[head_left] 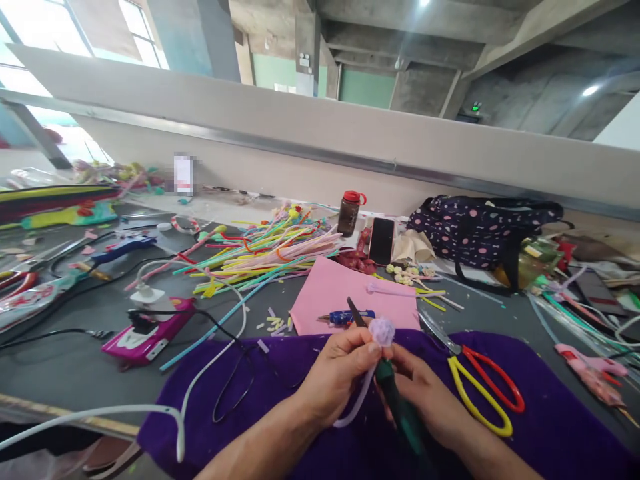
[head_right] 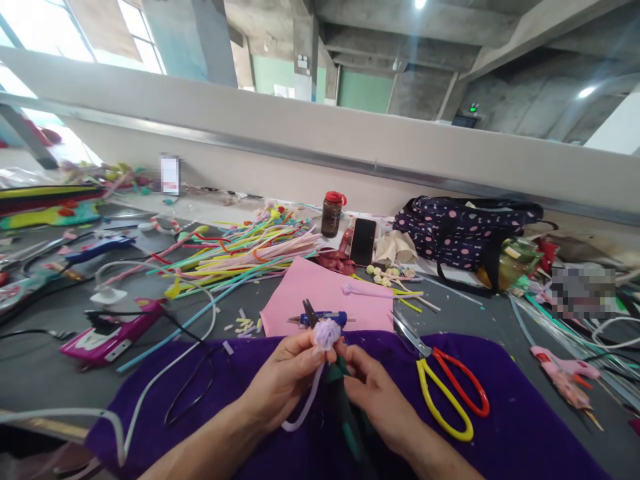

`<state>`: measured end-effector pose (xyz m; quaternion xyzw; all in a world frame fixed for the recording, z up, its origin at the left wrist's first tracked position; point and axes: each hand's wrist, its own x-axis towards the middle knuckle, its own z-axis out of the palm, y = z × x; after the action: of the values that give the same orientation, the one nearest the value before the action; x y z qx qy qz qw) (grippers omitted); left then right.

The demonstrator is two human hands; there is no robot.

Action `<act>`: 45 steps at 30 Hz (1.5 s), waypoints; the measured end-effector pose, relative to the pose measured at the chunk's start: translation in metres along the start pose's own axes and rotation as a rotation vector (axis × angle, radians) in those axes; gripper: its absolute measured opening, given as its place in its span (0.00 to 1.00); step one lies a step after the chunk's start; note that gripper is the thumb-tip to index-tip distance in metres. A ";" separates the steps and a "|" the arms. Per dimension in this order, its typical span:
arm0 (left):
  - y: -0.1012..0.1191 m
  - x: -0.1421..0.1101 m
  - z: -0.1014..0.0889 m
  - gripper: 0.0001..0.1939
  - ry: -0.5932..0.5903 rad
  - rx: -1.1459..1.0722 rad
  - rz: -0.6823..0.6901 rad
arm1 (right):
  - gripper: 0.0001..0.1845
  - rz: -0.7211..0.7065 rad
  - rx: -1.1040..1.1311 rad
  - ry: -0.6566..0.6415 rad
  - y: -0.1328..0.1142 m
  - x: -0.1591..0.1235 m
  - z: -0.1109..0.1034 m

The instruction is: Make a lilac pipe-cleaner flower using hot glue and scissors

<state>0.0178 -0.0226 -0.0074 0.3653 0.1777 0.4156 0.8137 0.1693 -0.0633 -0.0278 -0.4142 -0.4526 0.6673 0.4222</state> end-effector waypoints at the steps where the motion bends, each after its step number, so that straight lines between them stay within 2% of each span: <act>1: 0.002 0.000 0.001 0.06 0.011 -0.008 0.009 | 0.11 -0.028 -0.012 0.020 -0.003 -0.001 0.000; 4: 0.008 0.001 0.002 0.05 0.082 -0.003 0.072 | 0.19 -0.117 -0.088 0.043 -0.008 -0.008 0.001; 8: 0.012 0.001 0.002 0.05 0.112 0.001 0.074 | 0.29 -0.230 -0.423 0.057 -0.009 -0.017 0.004; 11: 0.013 0.005 0.004 0.05 0.098 0.017 0.059 | 0.23 -0.272 -0.674 0.076 -0.013 -0.019 0.007; 14: 0.015 0.016 0.014 0.07 0.056 0.091 -0.011 | 0.14 -0.300 -0.799 0.097 -0.022 -0.016 0.007; 17: 0.019 0.026 0.028 0.09 -0.058 0.203 -0.059 | 0.09 -0.304 -0.753 0.103 -0.036 -0.016 0.002; 19: 0.024 0.030 0.033 0.09 -0.079 0.277 0.017 | 0.06 -0.289 -0.656 0.095 -0.045 -0.019 -0.005; 22: 0.034 0.030 0.028 0.07 0.020 0.348 0.119 | 0.01 -0.280 -0.576 0.124 -0.052 -0.025 -0.020; 27: 0.048 0.032 0.004 0.12 0.132 0.358 0.027 | 0.04 -0.334 -0.653 0.187 -0.057 -0.018 -0.044; 31: 0.050 0.039 -0.006 0.11 0.158 0.425 0.120 | 0.02 -0.442 -0.851 0.138 -0.074 0.003 -0.045; 34: 0.049 0.040 -0.009 0.11 0.234 0.480 0.200 | 0.03 -0.462 -0.888 0.121 -0.081 0.013 -0.037; 39: 0.047 0.036 -0.017 0.12 0.352 0.496 0.250 | 0.08 -0.409 -0.862 0.057 -0.072 0.011 -0.031; 45: 0.046 0.037 -0.027 0.13 0.417 0.542 0.305 | 0.10 -0.452 -0.842 0.160 -0.051 0.001 -0.042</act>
<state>-0.0015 0.0371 0.0086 0.4973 0.3870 0.5353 0.5625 0.2177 -0.0393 0.0106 -0.4904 -0.7281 0.2839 0.3856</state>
